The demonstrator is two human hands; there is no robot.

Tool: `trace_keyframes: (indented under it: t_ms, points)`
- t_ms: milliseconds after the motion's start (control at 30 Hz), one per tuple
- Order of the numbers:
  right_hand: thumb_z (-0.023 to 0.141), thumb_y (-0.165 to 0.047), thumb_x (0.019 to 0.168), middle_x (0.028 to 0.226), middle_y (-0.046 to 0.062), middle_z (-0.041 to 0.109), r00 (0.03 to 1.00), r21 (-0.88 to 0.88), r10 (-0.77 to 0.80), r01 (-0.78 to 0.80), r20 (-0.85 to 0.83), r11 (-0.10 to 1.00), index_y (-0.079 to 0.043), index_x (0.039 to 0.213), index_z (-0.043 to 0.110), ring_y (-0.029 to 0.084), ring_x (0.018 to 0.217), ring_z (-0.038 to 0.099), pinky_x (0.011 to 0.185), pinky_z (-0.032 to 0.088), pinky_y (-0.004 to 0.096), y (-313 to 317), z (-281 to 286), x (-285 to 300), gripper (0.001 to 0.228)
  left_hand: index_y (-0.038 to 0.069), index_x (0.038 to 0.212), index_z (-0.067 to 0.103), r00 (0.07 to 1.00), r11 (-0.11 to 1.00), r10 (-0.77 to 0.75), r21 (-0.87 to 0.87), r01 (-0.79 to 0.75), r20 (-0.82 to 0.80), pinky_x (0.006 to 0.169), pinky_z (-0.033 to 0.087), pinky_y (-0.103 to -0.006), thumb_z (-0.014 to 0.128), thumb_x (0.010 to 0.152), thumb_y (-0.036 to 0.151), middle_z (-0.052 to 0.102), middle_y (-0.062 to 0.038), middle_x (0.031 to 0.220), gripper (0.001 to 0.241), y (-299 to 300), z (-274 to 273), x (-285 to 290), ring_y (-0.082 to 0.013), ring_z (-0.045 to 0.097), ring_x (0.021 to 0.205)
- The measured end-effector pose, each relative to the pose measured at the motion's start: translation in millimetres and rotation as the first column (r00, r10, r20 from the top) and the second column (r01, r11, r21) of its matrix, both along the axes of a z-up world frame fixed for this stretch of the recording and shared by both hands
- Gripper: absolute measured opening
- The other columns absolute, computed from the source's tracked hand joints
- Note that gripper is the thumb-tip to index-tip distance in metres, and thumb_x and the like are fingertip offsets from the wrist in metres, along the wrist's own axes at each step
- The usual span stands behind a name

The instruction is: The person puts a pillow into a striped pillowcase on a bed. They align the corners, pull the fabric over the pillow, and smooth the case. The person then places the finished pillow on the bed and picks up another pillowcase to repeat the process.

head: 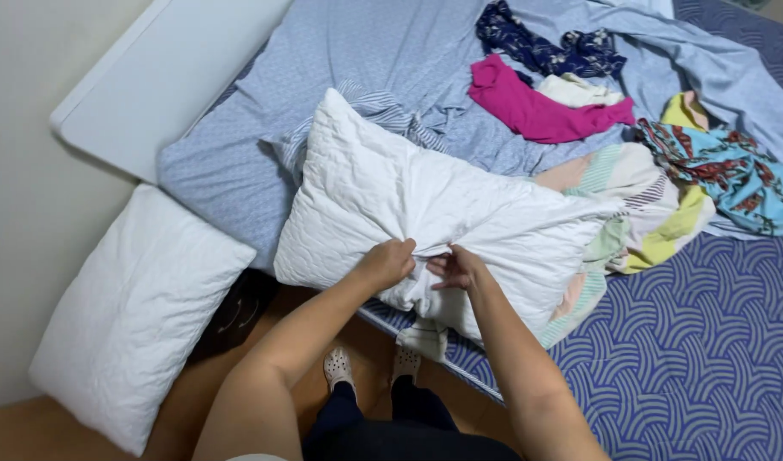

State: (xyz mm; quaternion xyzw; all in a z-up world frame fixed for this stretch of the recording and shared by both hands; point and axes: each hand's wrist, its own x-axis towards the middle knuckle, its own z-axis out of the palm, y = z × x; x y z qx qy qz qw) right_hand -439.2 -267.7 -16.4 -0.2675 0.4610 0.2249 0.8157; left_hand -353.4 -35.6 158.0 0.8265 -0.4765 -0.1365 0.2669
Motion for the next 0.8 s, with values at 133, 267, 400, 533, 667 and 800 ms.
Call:
trace_keyframes:
  t_ms: [133, 267, 400, 533, 667, 800]
  points:
    - [0.042, -0.041, 0.100, 0.094, 0.018, 0.075, 0.965, -0.369, 0.229, -0.167, 0.129, 0.914, -0.001, 0.113, 0.064, 0.034, 0.091, 0.070, 0.084, 0.044, 0.066, 36, 91, -14, 0.047, 0.002, 0.104, 0.056, 0.952, 0.969, 0.248, 0.034, -0.246, -0.178, 0.068, 0.056, -0.0485, 0.053, 0.095, 0.014, 0.064, -0.019, 0.083, 0.016, 51, 33, -3, -0.0368, 0.068, 0.078]
    - [0.056, -0.034, 0.102, 0.102, 0.019, 0.077, 0.898, -0.476, 0.363, -0.214, 0.248, 0.853, 0.003, 0.105, 0.064, 0.030, 0.084, 0.060, 0.078, 0.045, 0.053, 116, 168, -4, 0.038, 0.001, 0.099, 0.056, 0.818, 0.780, 0.564, -0.253, -0.573, -0.114, 0.066, 0.050, -0.0484, 0.059, 0.095, 0.012, 0.063, -0.020, 0.081, 0.012, 149, 51, -29, -0.0372, 0.064, 0.075]
    - [0.058, -0.035, 0.097, 0.101, 0.016, 0.078, 0.731, -0.602, 0.584, -0.300, 0.353, 0.740, 0.002, 0.102, 0.072, 0.021, 0.092, 0.071, 0.080, 0.056, 0.042, 212, 222, 37, 0.040, 0.001, 0.096, 0.057, 0.620, 0.532, 0.759, -0.361, -0.766, -0.196, 0.062, 0.050, -0.0437, 0.061, 0.091, 0.009, 0.064, -0.016, 0.075, 0.010, 241, 84, -47, -0.0323, 0.065, 0.068]
    - [0.063, -0.032, 0.099, 0.096, 0.020, 0.075, 0.628, -0.525, 0.607, -0.345, 0.487, 0.778, 0.009, 0.094, 0.072, 0.025, 0.088, 0.075, 0.080, 0.059, 0.038, 313, 224, 92, 0.042, 0.001, 0.097, 0.060, 0.458, 0.344, 0.872, -0.449, -0.824, -0.172, 0.061, 0.050, -0.0429, 0.065, 0.093, 0.007, 0.062, -0.018, 0.074, 0.008, 333, 87, -54, -0.0339, 0.062, 0.065]
    - [0.061, -0.033, 0.100, 0.094, 0.013, 0.077, 0.512, -0.564, 0.710, -0.438, 0.483, 0.700, 0.003, 0.094, 0.074, 0.018, 0.082, 0.067, 0.069, 0.049, 0.032, 430, 227, 141, 0.039, 0.001, 0.100, 0.061, 0.315, 0.224, 0.941, -0.468, -0.855, -0.125, 0.061, 0.050, -0.0422, 0.064, 0.093, 0.006, 0.064, -0.017, 0.075, 0.009, 436, 81, -41, -0.0323, 0.063, 0.064]
    - [0.061, -0.033, 0.099, 0.089, 0.008, 0.078, 0.452, -0.624, 0.792, -0.494, 0.411, 0.606, 0.000, 0.091, 0.077, 0.018, 0.081, 0.068, 0.066, 0.046, 0.032, 551, 226, 195, 0.038, 0.000, 0.100, 0.061, 0.251, 0.189, 0.966, -0.494, -0.849, -0.060, 0.061, 0.050, -0.0426, 0.062, 0.093, 0.006, 0.064, -0.019, 0.077, 0.010, 541, 72, -9, -0.0335, 0.062, 0.065]
